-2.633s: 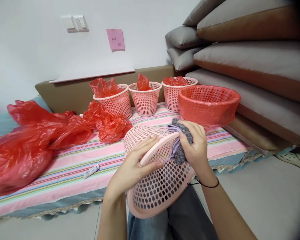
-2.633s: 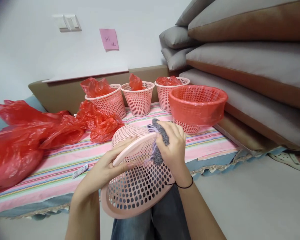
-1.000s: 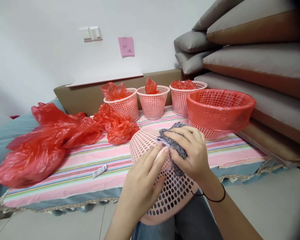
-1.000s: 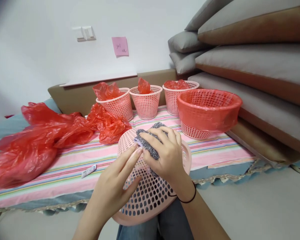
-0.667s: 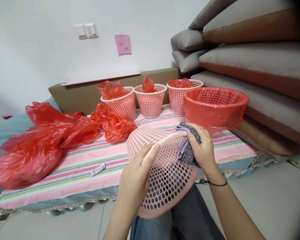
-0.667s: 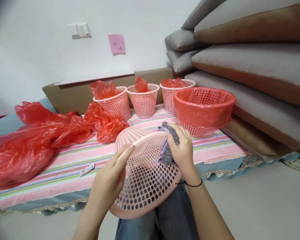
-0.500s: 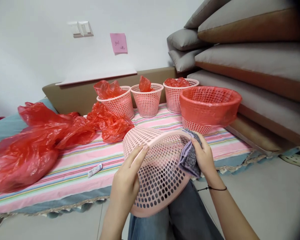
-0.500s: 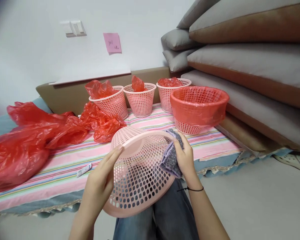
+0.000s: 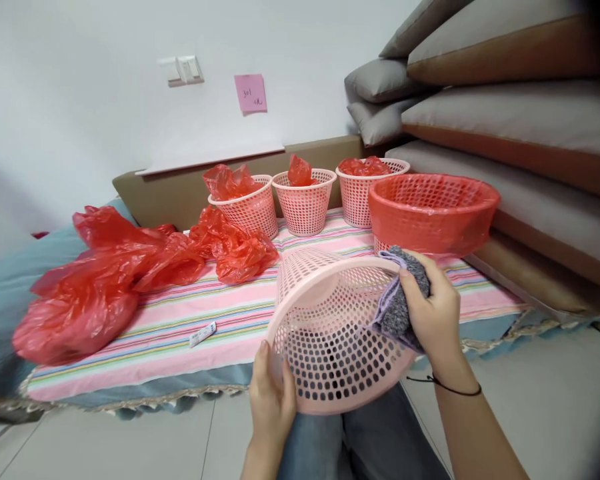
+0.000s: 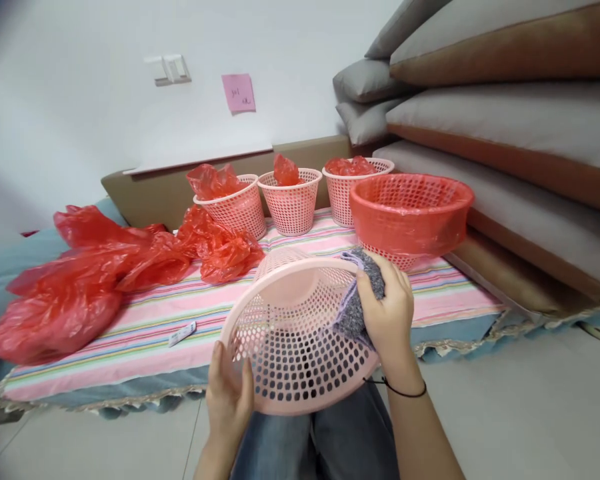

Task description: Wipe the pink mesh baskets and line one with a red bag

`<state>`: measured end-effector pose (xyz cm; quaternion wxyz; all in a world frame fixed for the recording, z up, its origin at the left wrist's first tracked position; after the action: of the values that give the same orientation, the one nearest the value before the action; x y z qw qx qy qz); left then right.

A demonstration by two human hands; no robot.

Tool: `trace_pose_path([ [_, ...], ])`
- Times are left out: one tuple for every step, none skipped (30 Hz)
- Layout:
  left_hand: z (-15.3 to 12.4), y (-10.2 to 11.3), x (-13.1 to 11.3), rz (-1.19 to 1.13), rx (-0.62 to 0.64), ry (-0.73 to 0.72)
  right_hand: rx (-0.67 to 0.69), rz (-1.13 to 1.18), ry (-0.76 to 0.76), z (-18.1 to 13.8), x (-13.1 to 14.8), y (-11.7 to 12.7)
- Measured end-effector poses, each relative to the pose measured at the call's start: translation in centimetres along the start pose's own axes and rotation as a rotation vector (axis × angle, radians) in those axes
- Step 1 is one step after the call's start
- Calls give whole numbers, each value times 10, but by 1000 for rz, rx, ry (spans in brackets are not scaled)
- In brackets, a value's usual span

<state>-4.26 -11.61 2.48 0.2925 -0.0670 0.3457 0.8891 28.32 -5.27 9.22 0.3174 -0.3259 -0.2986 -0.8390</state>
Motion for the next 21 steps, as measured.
trace_pose_path([
  [-5, -3, 4, -1, 24, 22, 24, -60, 58, 6, 10, -2],
  [-7, -3, 7, -8, 50, 27, 39, -109, 108, 9, 18, -4],
  [-6, 0, 8, -19, 73, 18, 47, -144, 151, 10, 25, -7],
  [-1, 8, 6, -30, 79, -7, 56, -169, 184, 11, 31, -11],
  [6, 18, 2, -33, 72, -50, 64, -186, 212, 10, 36, -16],
  [17, 29, -3, -23, 64, -82, 72, -196, 233, 9, 41, -20],
  [30, 41, -9, -5, 45, -116, 83, -203, 250, 8, 46, -24],
  [44, 49, -19, 7, 40, -190, 98, -209, 265, 7, 51, -29],
  [59, 52, -32, 29, 68, -281, 113, -215, 277, 6, 56, -33],
  [72, 51, -45, 66, 109, -372, 125, -221, 289, 5, 60, -36],
  [85, 45, -56, 113, 175, -453, 134, -225, 301, 4, 65, -38],
  [95, 39, -65, 155, 222, -524, 143, -227, 312, 3, 68, -40],
  [104, 32, -72, 191, 255, -563, 151, -228, 323, 2, 72, -42],
  [112, 24, -75, 220, 284, -577, 158, -229, 334, 1, 75, -43],
  [119, 16, -76, 239, 305, -576, 165, -230, 343, 1, 77, -44],
  [123, 9, -76, 251, 322, -565, 169, -231, 349, 0, 78, -45],
  [126, 2, -75, 255, 338, -554, 172, -231, 353, 0, 79, -45],
  [126, -4, -74, 250, 354, -546, 173, -228, 355, 1, 79, -45],
  [125, -8, -73, 237, 367, -541, 174, -223, 356, 1, 78, -46],
  [123, -10, -72, 218, 374, -534, 172, -214, 355, 1, 76, -46],
  [121, -11, -70, 194, 377, -521, 162, -203, 351, 0, 73, -45],
])
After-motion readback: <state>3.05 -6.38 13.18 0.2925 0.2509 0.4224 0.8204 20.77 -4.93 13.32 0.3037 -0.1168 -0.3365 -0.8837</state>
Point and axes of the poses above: each hand's wrist, its own z-axis towards the middle knuckle, its own y-axis out of the back of the hand, x = y × z, the point moved 10 cm from there along z, towards the middle knuckle, and after that the axes turned 10 degrees about x, right-handed, at the moved point
